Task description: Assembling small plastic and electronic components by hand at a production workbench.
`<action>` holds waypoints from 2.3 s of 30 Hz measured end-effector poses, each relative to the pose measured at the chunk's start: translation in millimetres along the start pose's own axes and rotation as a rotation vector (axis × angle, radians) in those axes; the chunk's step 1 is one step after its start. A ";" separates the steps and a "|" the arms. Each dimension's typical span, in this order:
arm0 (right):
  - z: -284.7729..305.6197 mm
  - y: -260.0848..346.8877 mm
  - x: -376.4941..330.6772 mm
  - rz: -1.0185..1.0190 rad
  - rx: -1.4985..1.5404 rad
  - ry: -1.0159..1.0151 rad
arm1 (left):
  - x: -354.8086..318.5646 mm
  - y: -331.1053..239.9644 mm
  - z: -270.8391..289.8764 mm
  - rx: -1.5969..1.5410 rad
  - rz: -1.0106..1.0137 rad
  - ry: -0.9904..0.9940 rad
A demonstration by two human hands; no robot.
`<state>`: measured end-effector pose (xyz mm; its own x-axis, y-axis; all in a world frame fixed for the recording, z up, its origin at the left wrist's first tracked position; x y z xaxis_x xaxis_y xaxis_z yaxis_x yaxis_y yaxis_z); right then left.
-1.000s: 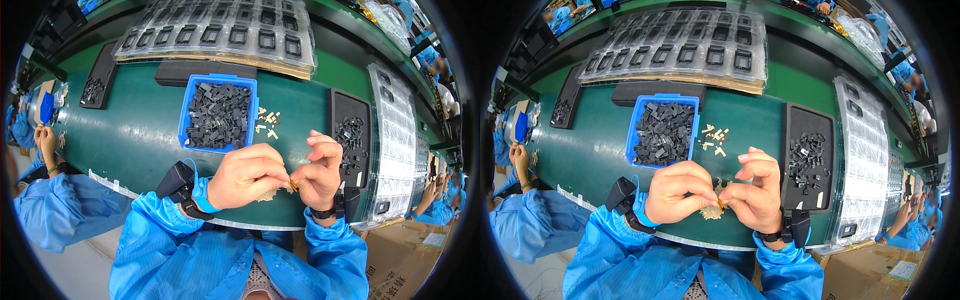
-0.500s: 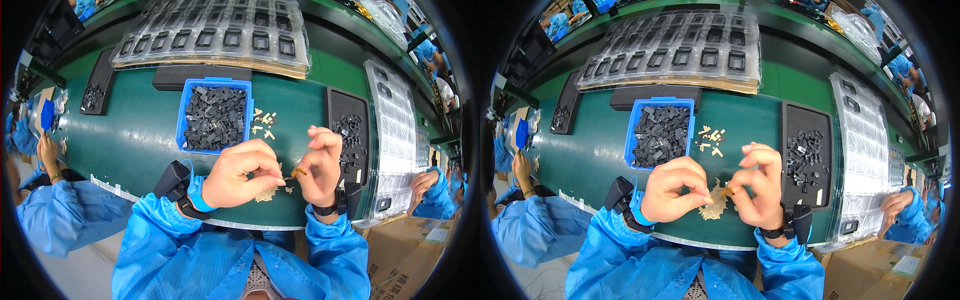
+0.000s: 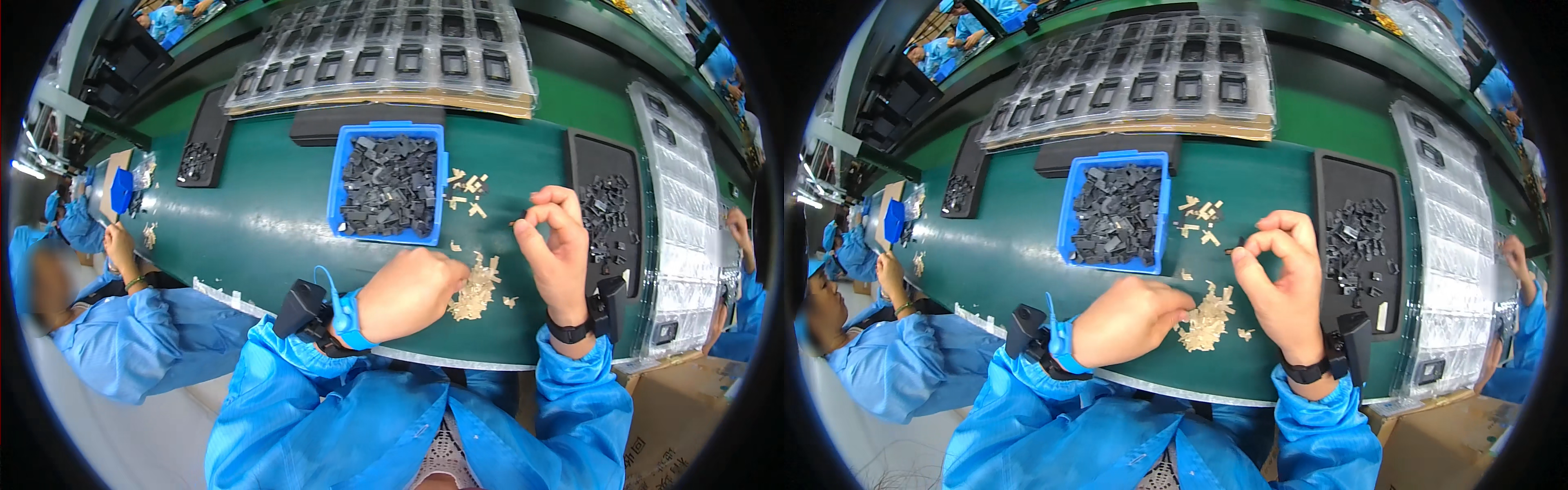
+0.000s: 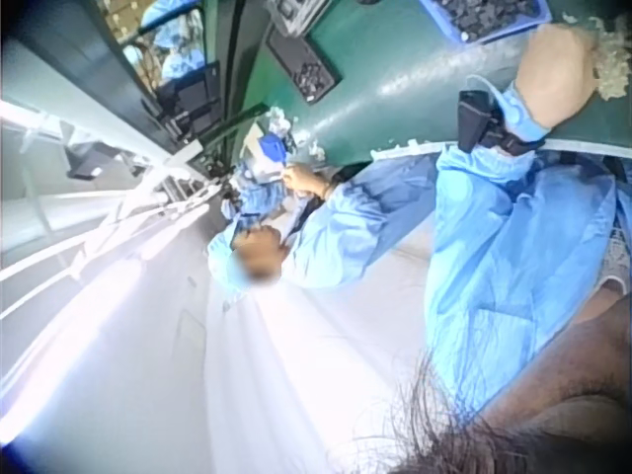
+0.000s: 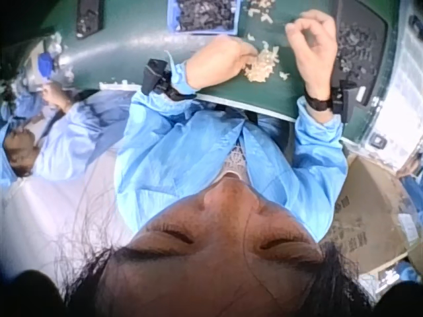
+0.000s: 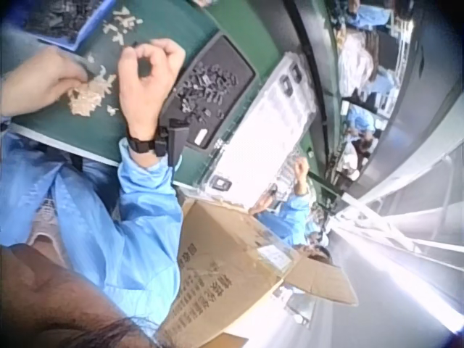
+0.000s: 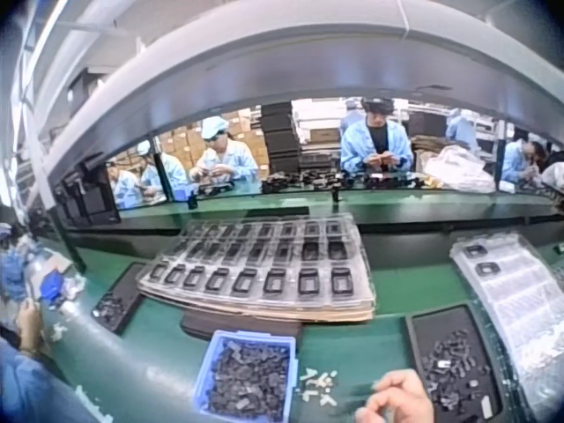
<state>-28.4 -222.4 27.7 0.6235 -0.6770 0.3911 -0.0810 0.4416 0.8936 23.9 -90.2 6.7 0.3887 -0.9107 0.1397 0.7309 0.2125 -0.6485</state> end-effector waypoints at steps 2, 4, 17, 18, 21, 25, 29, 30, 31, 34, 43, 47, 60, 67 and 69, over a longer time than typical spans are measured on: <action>1.6 -2.9 -0.4 -0.015 0.013 -0.002 | 5.6 -3.8 48.2 -0.093 0.024 -0.280; 2.7 -4.3 -0.3 -0.031 0.016 -0.008 | 8.1 10.1 75.9 0.040 0.031 -0.380; 3.4 0.2 1.2 0.001 0.009 -0.030 | 20.8 45.6 79.6 0.218 0.086 -0.347; 4.1 0.0 1.2 0.002 0.004 -0.039 | 19.7 48.0 87.0 0.163 0.111 -0.403; 2.6 2.8 -0.6 0.000 0.033 -0.028 | 15.4 53.9 81.1 -0.340 0.298 -0.409; -2.9 10.8 -0.2 0.039 0.093 0.033 | 15.2 39.9 44.3 -1.049 0.494 -0.257; -19.9 9.6 -8.7 -0.047 0.406 0.158 | 18.5 25.6 8.0 -1.333 0.468 -0.040; -23.6 12.6 -11.5 -0.061 0.459 0.190 | 19.0 20.7 2.6 -1.395 0.443 0.020; -28.0 13.6 -14.5 -0.064 0.465 0.238 | 19.5 19.9 0.2 -1.400 0.441 0.028; -36.4 11.7 -23.8 -0.112 0.523 0.302 | 18.9 19.9 -8.0 -1.424 0.488 0.038; -28.3 3.9 -20.9 -0.185 0.629 0.159 | 17.5 27.6 4.7 -1.262 0.322 -0.212; -17.4 7.4 -18.9 -0.098 0.555 0.023 | 15.7 23.4 -4.4 -1.265 0.346 -0.196; -3.2 29.1 -8.5 0.177 0.215 0.020 | 10.2 27.3 1.0 -1.302 0.443 -0.181; -30.5 24.3 -16.8 0.089 0.409 0.321 | 7.7 20.6 -22.5 -1.345 0.494 0.179; -32.3 17.9 -19.5 -0.011 0.494 0.314 | 6.3 14.9 -25.1 -1.452 0.510 0.233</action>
<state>-17.0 -182.2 29.0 0.8209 -0.4397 0.3644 -0.3792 0.0573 0.9235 23.2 -101.7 -20.8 0.2250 -0.9136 -0.3386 -0.6505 0.1179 -0.7503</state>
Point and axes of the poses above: each hand's wrist, its own x-axis towards the middle knuckle, its own z-axis out of the back of the hand, y = z × x, the point moved 10 cm from there along x, towards the middle knuckle, and after that the axes turned 11 degrees about -y, right-handed, at the moved point
